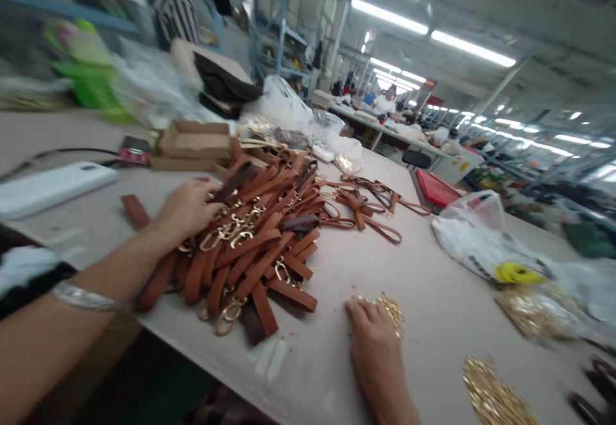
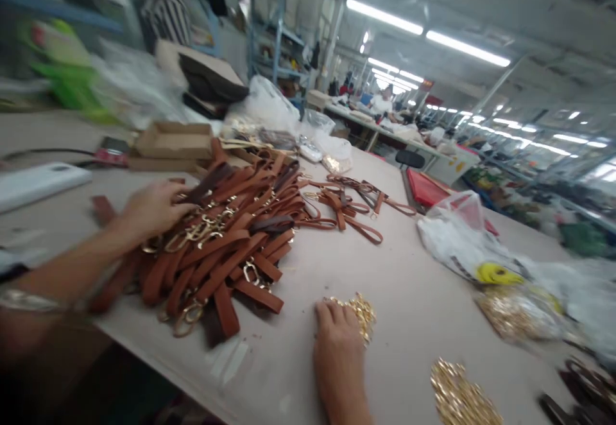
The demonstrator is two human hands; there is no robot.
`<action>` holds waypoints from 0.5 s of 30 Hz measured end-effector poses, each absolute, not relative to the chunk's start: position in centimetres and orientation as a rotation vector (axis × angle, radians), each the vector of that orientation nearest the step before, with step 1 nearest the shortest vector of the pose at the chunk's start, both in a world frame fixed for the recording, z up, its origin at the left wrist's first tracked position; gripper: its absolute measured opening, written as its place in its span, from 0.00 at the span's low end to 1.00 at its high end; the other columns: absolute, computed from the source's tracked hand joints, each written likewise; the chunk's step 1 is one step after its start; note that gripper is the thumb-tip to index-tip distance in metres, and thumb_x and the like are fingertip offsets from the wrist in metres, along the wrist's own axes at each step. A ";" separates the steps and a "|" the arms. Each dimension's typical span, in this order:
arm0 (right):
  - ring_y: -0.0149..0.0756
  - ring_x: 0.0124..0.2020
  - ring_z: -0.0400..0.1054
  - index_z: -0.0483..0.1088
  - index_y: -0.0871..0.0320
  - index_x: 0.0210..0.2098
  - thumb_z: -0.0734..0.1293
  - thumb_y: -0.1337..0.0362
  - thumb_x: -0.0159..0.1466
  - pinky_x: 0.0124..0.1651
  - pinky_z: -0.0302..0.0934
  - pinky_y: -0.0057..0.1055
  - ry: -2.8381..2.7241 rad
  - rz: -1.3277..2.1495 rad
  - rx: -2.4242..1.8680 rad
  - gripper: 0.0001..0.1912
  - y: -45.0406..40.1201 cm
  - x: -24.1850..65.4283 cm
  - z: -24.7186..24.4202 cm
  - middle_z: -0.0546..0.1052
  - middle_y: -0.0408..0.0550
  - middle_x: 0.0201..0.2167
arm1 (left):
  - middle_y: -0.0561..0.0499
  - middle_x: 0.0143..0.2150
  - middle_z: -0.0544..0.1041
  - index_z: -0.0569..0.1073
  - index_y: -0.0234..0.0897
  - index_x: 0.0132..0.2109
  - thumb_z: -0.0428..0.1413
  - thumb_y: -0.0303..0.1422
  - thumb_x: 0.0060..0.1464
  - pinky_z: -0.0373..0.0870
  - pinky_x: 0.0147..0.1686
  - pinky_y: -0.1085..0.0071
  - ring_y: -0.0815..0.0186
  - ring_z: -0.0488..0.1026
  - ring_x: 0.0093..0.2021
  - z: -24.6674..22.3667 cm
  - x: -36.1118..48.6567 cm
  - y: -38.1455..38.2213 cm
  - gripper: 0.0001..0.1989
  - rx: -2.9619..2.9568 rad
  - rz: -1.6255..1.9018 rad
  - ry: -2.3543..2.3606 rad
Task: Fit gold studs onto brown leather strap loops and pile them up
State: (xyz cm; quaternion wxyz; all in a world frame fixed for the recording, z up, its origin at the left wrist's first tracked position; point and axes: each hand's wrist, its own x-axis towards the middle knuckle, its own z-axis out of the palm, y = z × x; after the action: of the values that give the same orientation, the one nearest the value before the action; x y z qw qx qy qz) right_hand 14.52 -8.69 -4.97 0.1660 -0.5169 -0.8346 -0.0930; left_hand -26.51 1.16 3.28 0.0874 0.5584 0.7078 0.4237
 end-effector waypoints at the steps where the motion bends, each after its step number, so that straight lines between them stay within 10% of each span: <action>1: 0.44 0.43 0.69 0.71 0.55 0.47 0.60 0.74 0.65 0.48 0.63 0.39 -2.397 -0.266 -1.442 0.16 -8.1 15.1 -5.6 0.78 0.50 0.44 | 0.52 0.42 0.80 0.78 0.35 0.35 0.59 0.38 0.46 0.70 0.54 0.61 0.52 0.72 0.54 3.8 -26.6 0.8 0.11 1.629 1.286 2.091; 11: 0.40 0.34 0.72 0.73 0.50 0.36 0.61 0.60 0.68 0.38 0.65 0.34 -2.206 0.113 -1.355 0.10 -6.6 16.9 -6.8 0.78 0.46 0.32 | 0.50 0.32 0.79 0.71 0.37 0.51 0.55 0.40 0.56 0.71 0.21 0.75 0.70 0.73 0.22 7.2 -18.9 -3.3 0.18 1.271 1.373 1.414; 15: 0.38 0.33 0.72 0.75 0.55 0.38 0.63 0.52 0.66 0.37 0.67 0.32 -1.671 0.637 -1.508 0.14 -8.8 15.1 -3.2 0.78 0.47 0.31 | 0.49 0.34 0.78 0.76 0.36 0.47 0.58 0.31 0.52 0.66 0.22 0.79 0.73 0.71 0.24 5.6 -13.0 -4.9 0.14 0.947 1.190 1.032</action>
State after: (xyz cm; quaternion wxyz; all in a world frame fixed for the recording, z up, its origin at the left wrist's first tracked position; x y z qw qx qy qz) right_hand 15.09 -8.75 -3.22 0.3904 -0.5934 -0.6578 0.2506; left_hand -12.99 -4.95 5.65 0.6066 0.4098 0.4465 0.5146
